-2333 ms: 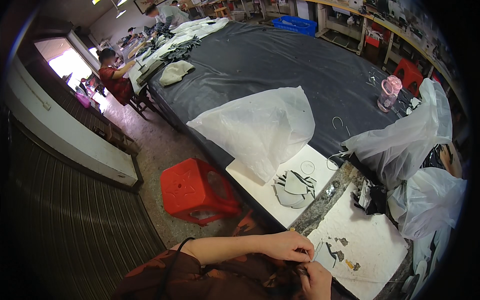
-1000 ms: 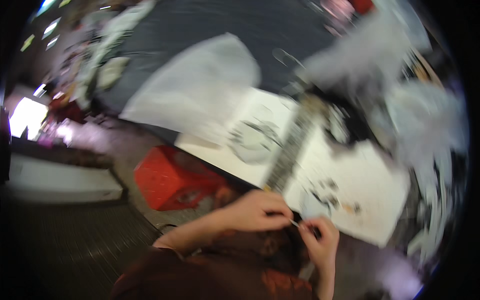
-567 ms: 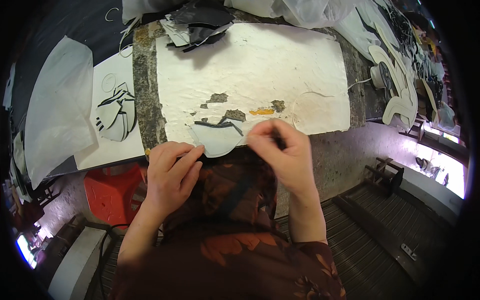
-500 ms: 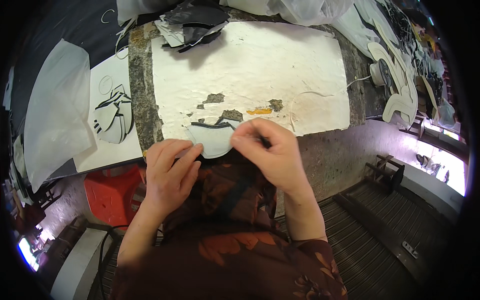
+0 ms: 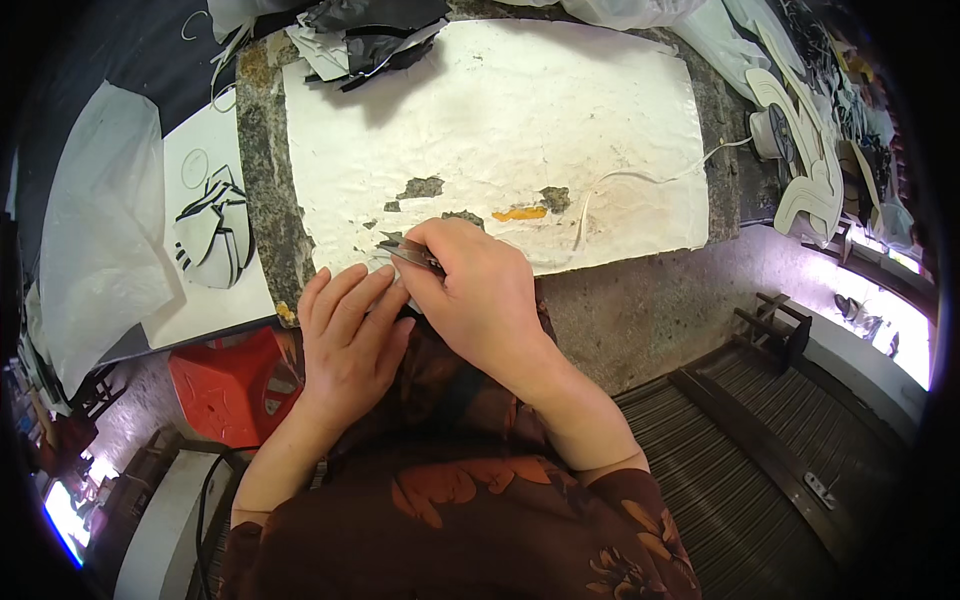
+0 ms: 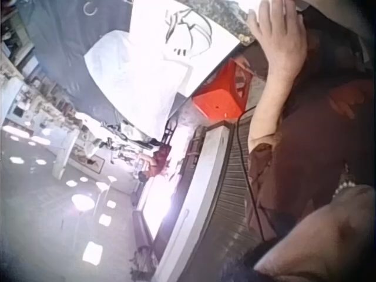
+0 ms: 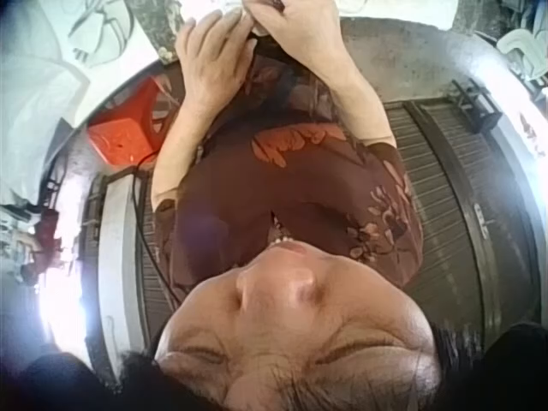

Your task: Trim excess material and loose threads from shoe components using trimming nippers at a workbench.

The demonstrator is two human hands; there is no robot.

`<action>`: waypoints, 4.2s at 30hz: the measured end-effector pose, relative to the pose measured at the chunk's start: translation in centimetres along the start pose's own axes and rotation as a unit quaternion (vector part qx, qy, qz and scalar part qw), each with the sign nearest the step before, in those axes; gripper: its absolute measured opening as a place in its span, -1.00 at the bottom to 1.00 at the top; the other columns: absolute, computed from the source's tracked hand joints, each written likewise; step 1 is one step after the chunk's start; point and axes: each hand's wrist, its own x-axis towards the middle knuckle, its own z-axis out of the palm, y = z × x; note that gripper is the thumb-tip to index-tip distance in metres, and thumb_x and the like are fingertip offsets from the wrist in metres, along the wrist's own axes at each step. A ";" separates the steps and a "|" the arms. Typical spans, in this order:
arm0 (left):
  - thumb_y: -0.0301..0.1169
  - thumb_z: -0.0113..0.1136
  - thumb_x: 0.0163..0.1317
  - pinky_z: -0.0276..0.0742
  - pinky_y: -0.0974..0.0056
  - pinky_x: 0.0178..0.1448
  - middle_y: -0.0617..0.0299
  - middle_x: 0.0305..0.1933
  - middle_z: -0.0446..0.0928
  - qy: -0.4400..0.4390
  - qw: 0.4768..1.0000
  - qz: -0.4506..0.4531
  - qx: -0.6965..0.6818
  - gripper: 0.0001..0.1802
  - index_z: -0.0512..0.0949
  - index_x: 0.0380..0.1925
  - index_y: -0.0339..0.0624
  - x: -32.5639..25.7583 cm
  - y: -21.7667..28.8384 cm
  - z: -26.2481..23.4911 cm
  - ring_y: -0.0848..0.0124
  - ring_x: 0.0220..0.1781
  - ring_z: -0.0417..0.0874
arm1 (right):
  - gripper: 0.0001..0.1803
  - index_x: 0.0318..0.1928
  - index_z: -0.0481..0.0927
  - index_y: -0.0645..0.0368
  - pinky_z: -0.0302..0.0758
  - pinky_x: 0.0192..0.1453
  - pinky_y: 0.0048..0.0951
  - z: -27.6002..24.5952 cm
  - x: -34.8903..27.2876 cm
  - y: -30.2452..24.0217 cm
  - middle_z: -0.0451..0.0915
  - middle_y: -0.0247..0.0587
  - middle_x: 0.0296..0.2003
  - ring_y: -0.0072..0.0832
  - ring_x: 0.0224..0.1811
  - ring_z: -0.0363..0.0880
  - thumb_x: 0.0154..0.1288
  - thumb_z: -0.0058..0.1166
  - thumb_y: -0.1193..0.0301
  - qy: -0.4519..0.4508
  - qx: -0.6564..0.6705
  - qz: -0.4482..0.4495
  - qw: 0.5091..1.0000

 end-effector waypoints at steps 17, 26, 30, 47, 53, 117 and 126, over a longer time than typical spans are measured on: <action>-0.37 0.43 0.17 0.17 -0.17 0.58 0.12 0.43 0.48 0.003 1.000 -0.007 0.011 -0.53 0.68 0.14 -0.05 0.0 -0.1 0.0 0.06 0.51 0.39 | -0.82 -0.18 0.68 0.22 0.60 -0.25 -0.28 0.6 0.3 -0.1 0.70 -0.09 -0.32 -0.15 -0.32 0.72 0.30 0.34 0.39 0.016 -0.094 -0.013 0.995; -0.35 0.42 0.18 0.08 -0.22 0.63 0.09 0.48 0.44 -0.008 1.000 -0.010 0.021 -0.54 0.68 0.13 -0.03 0.1 -0.2 0.0 0.05 0.57 0.35 | -0.82 -0.19 0.69 0.21 0.60 -0.26 -0.29 0.8 0.3 0.0 0.70 -0.10 -0.32 -0.17 -0.32 0.72 0.28 0.35 0.39 0.022 -0.101 -0.026 0.994; -0.36 0.42 0.18 0.06 -0.22 0.63 0.10 0.46 0.46 -0.005 1.000 -0.012 0.016 -0.53 0.68 0.14 -0.01 0.0 -0.4 0.1 0.05 0.56 0.36 | -0.82 -0.19 0.69 0.21 0.60 -0.26 -0.29 0.9 0.2 0.0 0.70 -0.11 -0.33 -0.17 -0.32 0.72 0.28 0.36 0.39 0.022 -0.097 -0.029 0.995; -0.40 0.42 0.17 0.12 -0.20 0.59 0.17 0.40 0.52 -0.011 0.999 -0.027 0.037 -0.57 0.69 0.09 0.05 0.4 -0.2 0.1 0.08 0.47 0.44 | -0.90 -0.20 0.59 0.12 0.58 -0.27 -0.19 -0.9 0.7 0.3 0.70 -0.13 -0.34 -0.09 -0.30 0.70 0.33 0.23 0.43 0.018 -0.041 0.011 0.999; -0.38 0.44 0.16 0.14 -0.21 0.58 0.17 0.39 0.53 -0.011 0.999 -0.037 0.031 -0.58 0.68 0.07 0.04 0.6 0.1 0.1 0.09 0.46 0.45 | -0.91 -0.19 0.58 0.13 0.58 -0.27 -0.19 -0.8 0.4 0.4 0.69 -0.11 -0.34 -0.08 -0.32 0.70 0.32 0.20 0.48 0.016 -0.032 0.023 0.999; -0.30 0.41 0.19 0.16 -0.32 0.47 0.15 0.27 0.43 -0.041 0.989 -0.051 0.129 -0.39 0.58 0.29 0.37 2.2 2.1 0.6 0.05 0.37 0.38 | -0.87 -0.16 0.56 0.08 0.57 -0.28 -0.18 -2.9 0.0 1.8 0.69 -0.16 -0.36 -0.09 -0.34 0.69 0.31 0.18 0.41 0.010 -0.066 0.038 0.997; -0.30 0.40 0.19 0.12 -0.34 0.49 0.13 0.27 0.41 -0.046 0.990 -0.054 0.125 -0.36 0.56 0.32 0.39 2.2 2.1 0.6 0.04 0.38 0.37 | -0.88 -0.16 0.55 0.09 0.57 -0.27 -0.16 -3.1 0.3 2.2 0.68 -0.17 -0.36 -0.08 -0.31 0.69 0.32 0.18 0.43 0.013 -0.070 -0.002 0.997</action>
